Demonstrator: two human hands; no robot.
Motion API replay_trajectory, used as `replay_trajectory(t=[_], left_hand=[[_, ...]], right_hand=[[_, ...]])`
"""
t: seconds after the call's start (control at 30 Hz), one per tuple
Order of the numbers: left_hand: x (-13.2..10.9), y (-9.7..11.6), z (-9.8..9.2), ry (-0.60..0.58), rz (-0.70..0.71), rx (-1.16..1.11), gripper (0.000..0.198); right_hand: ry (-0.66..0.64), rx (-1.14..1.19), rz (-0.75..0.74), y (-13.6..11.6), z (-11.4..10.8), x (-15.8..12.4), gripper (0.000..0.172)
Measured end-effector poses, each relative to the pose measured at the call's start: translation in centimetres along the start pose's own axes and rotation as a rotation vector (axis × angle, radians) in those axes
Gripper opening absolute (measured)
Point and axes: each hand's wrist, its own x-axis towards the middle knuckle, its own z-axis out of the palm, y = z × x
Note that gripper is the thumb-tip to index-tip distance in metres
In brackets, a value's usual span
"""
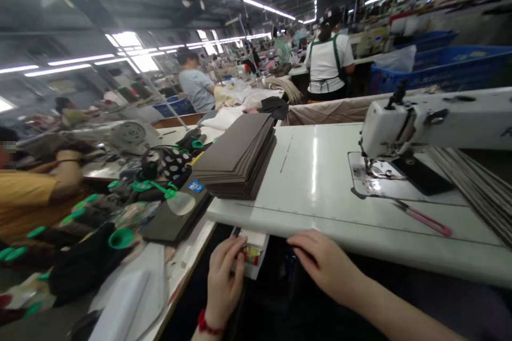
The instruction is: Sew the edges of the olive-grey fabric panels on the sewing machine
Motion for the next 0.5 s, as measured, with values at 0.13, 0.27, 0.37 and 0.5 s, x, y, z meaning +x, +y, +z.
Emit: replay_trajectory(t=[0.13, 0.27, 0.37, 0.5], left_hand=[[-3.8, -2.1, 5.4, -0.029, -0.007, 0.090, 0.044], [-1.4, -3.7, 9.8, 0.115, 0.018, 0.085, 0.053], [1.2, -4.4, 12.0, 0.178, -0.032, 0.100, 0.054], [3.3, -4.2, 13.2, 0.273, -0.035, 0.077, 0.050]], right_hand=[[0.379, -0.421, 0.148, 5.4, -8.9, -5.5, 0.026], [0.400, -0.780, 0.343, 9.7, -13.2, -8.5, 0.032], [0.348, -0.861, 0.427, 10.9, -13.6, -8.9, 0.027], [0.352, -0.888, 0.440, 9.6, -14.2, -9.2, 0.021]])
